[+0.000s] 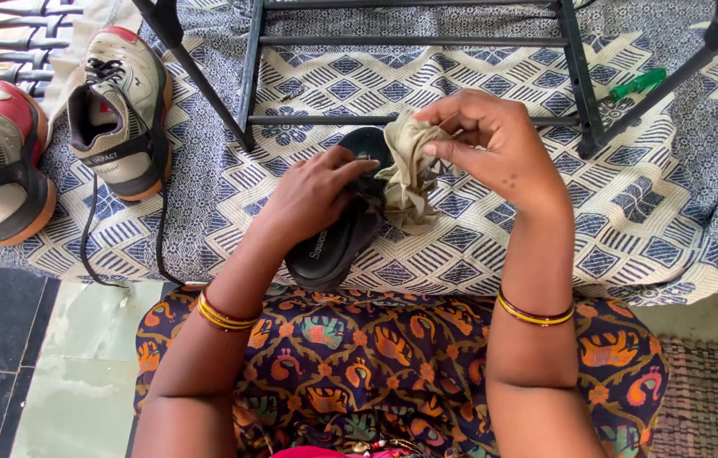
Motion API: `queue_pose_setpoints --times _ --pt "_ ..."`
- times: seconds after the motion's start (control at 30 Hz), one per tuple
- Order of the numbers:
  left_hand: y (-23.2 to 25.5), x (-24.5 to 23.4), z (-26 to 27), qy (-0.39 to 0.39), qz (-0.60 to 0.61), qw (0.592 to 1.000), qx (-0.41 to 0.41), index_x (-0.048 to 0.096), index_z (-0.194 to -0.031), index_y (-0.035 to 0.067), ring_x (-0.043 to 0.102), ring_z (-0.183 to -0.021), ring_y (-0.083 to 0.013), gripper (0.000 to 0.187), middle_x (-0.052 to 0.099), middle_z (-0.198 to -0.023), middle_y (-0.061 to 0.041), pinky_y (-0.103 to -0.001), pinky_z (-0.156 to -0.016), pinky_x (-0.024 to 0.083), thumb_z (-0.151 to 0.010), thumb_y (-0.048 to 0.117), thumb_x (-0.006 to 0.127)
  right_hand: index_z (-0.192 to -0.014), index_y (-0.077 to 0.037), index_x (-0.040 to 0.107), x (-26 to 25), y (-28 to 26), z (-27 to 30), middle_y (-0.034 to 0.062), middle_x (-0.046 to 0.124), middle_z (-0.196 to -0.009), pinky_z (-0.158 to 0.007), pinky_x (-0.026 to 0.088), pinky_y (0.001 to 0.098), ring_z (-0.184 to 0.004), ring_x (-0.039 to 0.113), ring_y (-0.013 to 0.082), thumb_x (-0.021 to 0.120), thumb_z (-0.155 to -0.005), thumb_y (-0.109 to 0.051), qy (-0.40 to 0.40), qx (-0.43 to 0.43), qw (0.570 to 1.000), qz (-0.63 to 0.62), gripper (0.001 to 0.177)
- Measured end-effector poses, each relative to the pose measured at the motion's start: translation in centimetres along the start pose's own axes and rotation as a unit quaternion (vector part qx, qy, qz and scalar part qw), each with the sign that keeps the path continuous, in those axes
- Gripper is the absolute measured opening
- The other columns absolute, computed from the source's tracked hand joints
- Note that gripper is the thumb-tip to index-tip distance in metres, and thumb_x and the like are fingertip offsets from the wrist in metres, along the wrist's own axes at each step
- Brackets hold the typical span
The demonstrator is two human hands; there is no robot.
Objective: The person ties the laces of a light blue sneaker, then wipes the sneaker with a cloth. The person then wipes a dark-colored slide sandal with the same cloth.
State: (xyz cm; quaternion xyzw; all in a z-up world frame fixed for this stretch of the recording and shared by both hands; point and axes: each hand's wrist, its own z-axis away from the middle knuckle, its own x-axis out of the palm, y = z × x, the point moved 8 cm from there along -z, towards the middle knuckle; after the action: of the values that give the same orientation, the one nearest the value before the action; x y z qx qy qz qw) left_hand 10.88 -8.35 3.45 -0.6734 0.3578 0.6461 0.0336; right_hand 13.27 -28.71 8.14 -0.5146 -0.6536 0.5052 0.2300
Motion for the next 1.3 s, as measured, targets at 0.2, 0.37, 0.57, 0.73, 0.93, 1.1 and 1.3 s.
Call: queue_pose_setpoints --times 0.2,0.37,0.57,0.73,0.93,1.1,1.3 --pt "-8.1 0.5 1.9 0.154 0.277 0.948 -0.043 0.065 -0.137 0.013 0.059 -0.127 -0.0297 0.050 0.060 -0.134 -0.016 -0.037 -0.109 0.047 -0.095 -0.011 0.052 -0.124 -0.003 0.070 1.5 3.5 -1.9 0.0020 0.073 -0.108 -0.087 0.061 0.0256 -0.095 0.070 0.0096 0.074 -0.094 0.004 0.062 -0.002 0.984 -0.169 0.031" --pt "-11.9 2.1 3.4 0.217 0.377 0.900 0.027 0.055 -0.146 0.009 0.049 -0.147 -0.0265 0.066 0.058 -0.149 -0.013 -0.037 -0.125 0.033 -0.088 -0.017 0.035 -0.114 -0.010 0.073 9.4 5.9 -4.2 0.0023 0.073 -0.108 -0.085 0.064 0.0290 -0.095 0.071 0.0150 0.077 -0.091 -0.004 0.088 -0.024 0.995 0.034 0.024" --pt "-14.3 3.6 4.5 0.228 0.634 0.736 -0.070 0.058 -0.143 0.008 0.060 -0.085 -0.0103 0.038 0.066 -0.104 -0.003 -0.024 -0.073 0.049 -0.108 -0.005 0.052 -0.100 -0.010 0.079 14.8 1.9 -2.9 0.0064 0.072 -0.110 -0.088 0.058 0.0331 -0.099 0.070 0.0209 0.078 -0.085 -0.003 -0.084 -0.123 0.964 0.220 0.017" --pt "-13.9 3.3 4.7 0.239 0.696 0.676 -0.041 0.059 -0.141 0.009 0.059 -0.083 -0.0048 0.033 0.064 -0.100 0.001 -0.020 -0.073 0.048 -0.109 0.001 0.054 -0.101 -0.006 0.077 20.3 -2.9 0.7 0.0038 0.072 -0.108 -0.091 0.056 0.0359 -0.102 0.066 0.0202 0.077 -0.088 -0.001 -0.299 -0.187 0.933 0.070 0.014" --pt "-14.0 3.2 4.2 0.241 0.680 0.692 -0.017 0.057 -0.139 0.007 0.062 -0.107 -0.0073 0.030 0.065 -0.128 -0.004 -0.024 -0.092 0.051 -0.109 0.004 0.050 -0.100 -0.004 0.077 18.6 -1.1 -1.3 0.0083 0.069 -0.111 -0.091 0.056 0.0350 -0.106 0.065 0.0240 0.073 -0.079 0.005 -0.177 -0.195 0.942 0.208 0.023" --pt "-13.8 3.8 3.9 0.229 0.679 0.696 -0.047 0.056 -0.137 0.008 0.065 -0.109 -0.0110 0.032 0.066 -0.127 -0.005 -0.027 -0.096 0.053 -0.107 0.008 0.046 -0.102 -0.002 0.077 14.8 1.8 -3.5 0.0103 0.070 -0.107 -0.086 0.057 0.0334 -0.101 0.067 0.0235 0.074 -0.085 0.007 0.002 -0.104 0.957 0.272 0.020" --pt "-12.5 3.5 4.6 0.254 0.723 0.643 -0.020 0.057 -0.145 0.007 0.058 -0.086 -0.0032 0.029 0.064 -0.106 0.000 -0.019 -0.074 0.048 -0.117 0.009 0.048 -0.095 -0.003 0.075 18.5 -1.4 -0.5 0.0097 0.073 -0.106 -0.092 0.057 0.0357 -0.102 0.068 0.0253 0.076 -0.079 0.004 -0.154 -0.198 0.929 0.272 0.018"
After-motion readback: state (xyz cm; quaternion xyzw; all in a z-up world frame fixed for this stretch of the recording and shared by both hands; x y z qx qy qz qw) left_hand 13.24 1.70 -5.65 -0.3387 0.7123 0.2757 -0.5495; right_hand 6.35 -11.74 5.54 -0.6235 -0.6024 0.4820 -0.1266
